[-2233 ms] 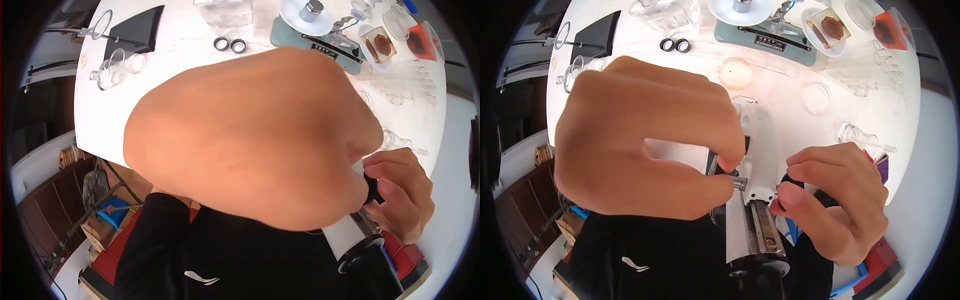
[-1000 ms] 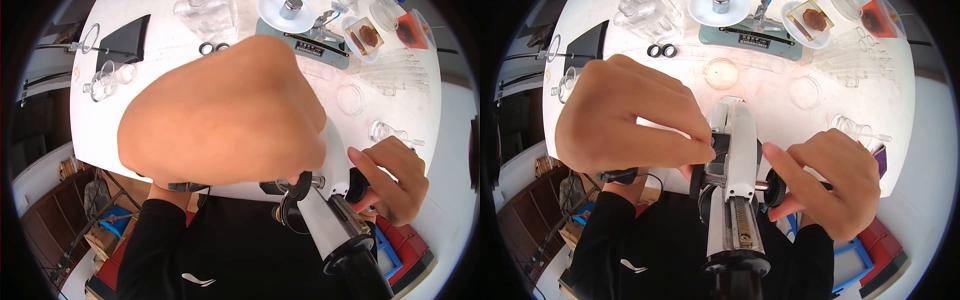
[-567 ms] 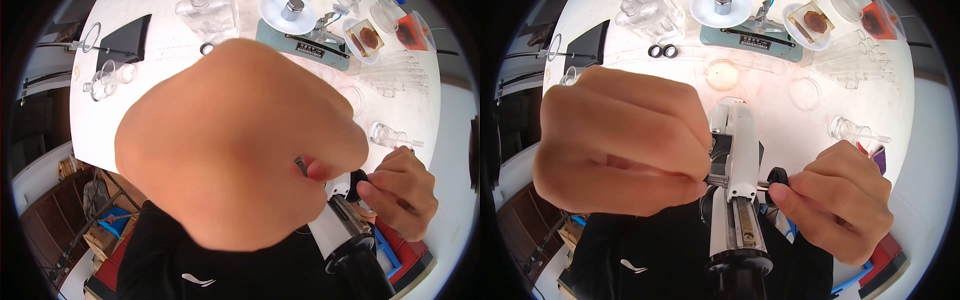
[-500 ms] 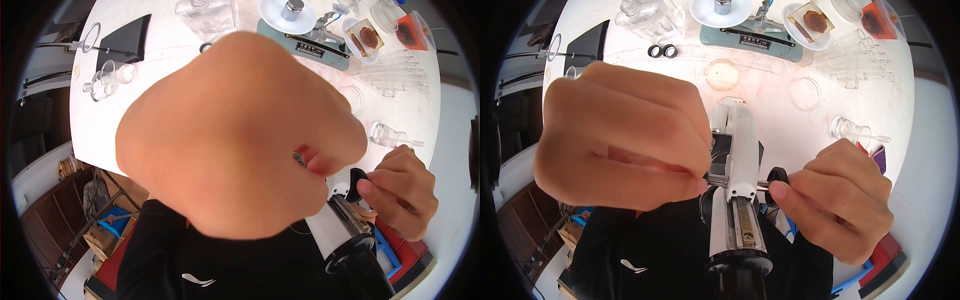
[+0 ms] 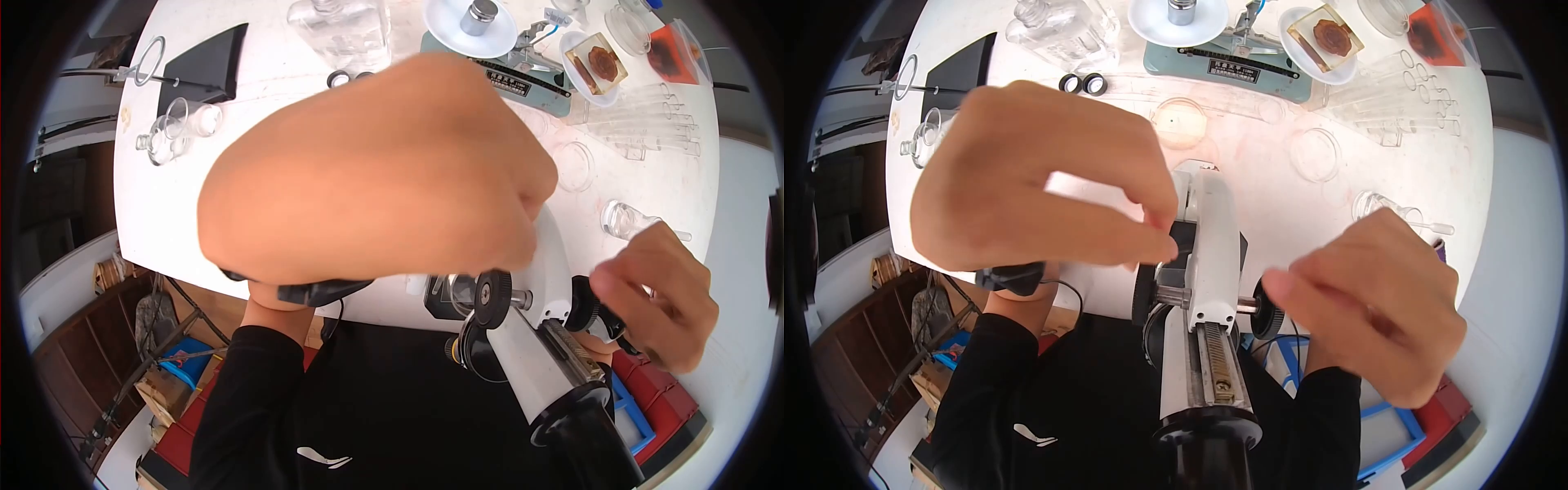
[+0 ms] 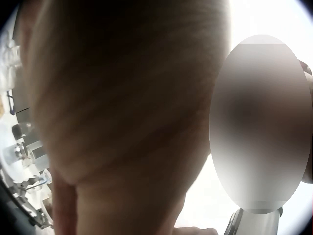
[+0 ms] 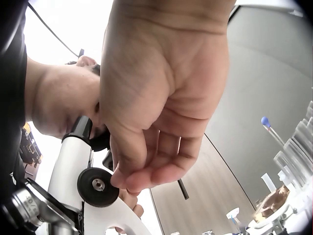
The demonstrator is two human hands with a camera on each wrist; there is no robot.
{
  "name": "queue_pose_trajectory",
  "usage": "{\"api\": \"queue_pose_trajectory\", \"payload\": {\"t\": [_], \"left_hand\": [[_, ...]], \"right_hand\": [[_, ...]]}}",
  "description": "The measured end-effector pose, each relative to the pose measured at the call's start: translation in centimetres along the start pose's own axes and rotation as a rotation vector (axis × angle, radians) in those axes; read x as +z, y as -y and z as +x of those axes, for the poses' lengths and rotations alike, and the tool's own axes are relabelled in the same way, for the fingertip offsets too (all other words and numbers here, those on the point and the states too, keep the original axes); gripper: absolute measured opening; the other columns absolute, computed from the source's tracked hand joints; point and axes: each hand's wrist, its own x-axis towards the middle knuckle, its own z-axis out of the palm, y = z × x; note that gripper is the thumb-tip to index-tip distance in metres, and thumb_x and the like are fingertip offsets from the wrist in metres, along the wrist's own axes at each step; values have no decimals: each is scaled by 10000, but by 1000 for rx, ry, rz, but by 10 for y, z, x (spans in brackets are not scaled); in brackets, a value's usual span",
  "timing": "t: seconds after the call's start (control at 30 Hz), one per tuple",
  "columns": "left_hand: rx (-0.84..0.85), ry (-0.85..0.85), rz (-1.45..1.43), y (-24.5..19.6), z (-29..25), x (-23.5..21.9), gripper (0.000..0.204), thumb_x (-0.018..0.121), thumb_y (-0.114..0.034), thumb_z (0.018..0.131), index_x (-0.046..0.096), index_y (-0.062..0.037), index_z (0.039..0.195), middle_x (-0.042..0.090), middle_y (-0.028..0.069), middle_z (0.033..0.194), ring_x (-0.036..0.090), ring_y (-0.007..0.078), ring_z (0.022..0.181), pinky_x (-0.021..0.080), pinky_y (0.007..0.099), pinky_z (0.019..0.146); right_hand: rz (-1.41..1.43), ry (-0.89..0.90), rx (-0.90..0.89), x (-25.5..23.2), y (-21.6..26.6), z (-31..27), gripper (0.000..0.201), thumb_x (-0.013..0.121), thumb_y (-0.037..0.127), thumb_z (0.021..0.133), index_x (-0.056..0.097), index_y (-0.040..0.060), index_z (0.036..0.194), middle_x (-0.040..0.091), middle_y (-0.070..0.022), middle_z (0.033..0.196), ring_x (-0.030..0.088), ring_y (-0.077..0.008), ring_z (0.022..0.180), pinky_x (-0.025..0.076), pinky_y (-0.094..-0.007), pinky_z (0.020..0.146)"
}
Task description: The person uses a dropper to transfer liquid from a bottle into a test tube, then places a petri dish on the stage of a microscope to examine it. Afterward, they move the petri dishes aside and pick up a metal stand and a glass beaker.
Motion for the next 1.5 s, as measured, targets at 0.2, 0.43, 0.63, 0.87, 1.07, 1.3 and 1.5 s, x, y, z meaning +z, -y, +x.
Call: {"api": "queue_pose_trajectory", "payload": {"t": [0.2, 0.43, 0.63, 0.87, 1.07, 1.3, 1.5], "left_hand": [[-31, -400, -308, -27, 4, 16, 167, 774, 89, 583, 652, 63, 694, 634, 170, 703, 623, 232, 559, 468, 264, 409], [273, -327, -271, -10, 7, 12, 169, 773, 84, 600, 651, 62, 715, 636, 165, 708, 622, 230, 555, 477, 255, 427], [114, -291, -412, 1, 4, 11, 174, 784, 58, 626, 665, 62, 754, 654, 152, 744, 639, 233, 590, 505, 246, 475], [225, 56, -113, 21, 2, -5, 148, 739, -27, 681, 678, -1, 813, 663, 117, 777, 645, 234, 618, 502, 279, 481], [134, -30, -113, 21, -1, 10, 202, 728, -82, 667, 683, -36, 859, 655, 85, 776, 641, 217, 624, 480, 273, 460], [239, -290, -252, -3, 8, 16, 184, 773, 40, 568, 665, 35, 717, 639, 120, 726, 642, 224, 621, 495, 267, 469], [-168, -163, -421, -21, 11, 3, 178, 782, 44, 569, 638, 41, 674, 632, 139, 697, 642, 245, 624, 492, 283, 465]], "right_hand": [[143, 52, -5, -7, 8, -2, 314, 770, -74, 550, 698, -23, 851, 593, -168, 867, 544, -230, 629, 399, -304, 497], [145, 38, -73, -3, 0, -4, 321, 781, -51, 552, 695, -26, 861, 587, -157, 855, 525, -215, 625, 386, -302, 501], [153, 61, -81, -4, -6, -1, 315, 739, -48, 572, 683, -59, 882, 587, -153, 840, 510, -206, 611, 369, -298, 490], [24, -22, 48, 8, -11, 1, 309, 769, 36, 490, 709, -32, 785, 588, -98, 688, 520, -179, 544, 329, -265, 447], [-42, -50, 104, 10, -6, 0, 308, 787, 43, 493, 724, -11, 790, 576, -92, 669, 513, -176, 531, 332, -265, 448], [146, 47, -63, -5, 1, -4, 309, 777, -55, 579, 705, 11, 872, 588, -136, 847, 514, -192, 598, 379, -291, 494], [191, 31, -74, -3, -2, -5, 308, 778, -43, 569, 699, 15, 860, 588, -127, 843, 516, -190, 617, 366, -282, 496]]}}
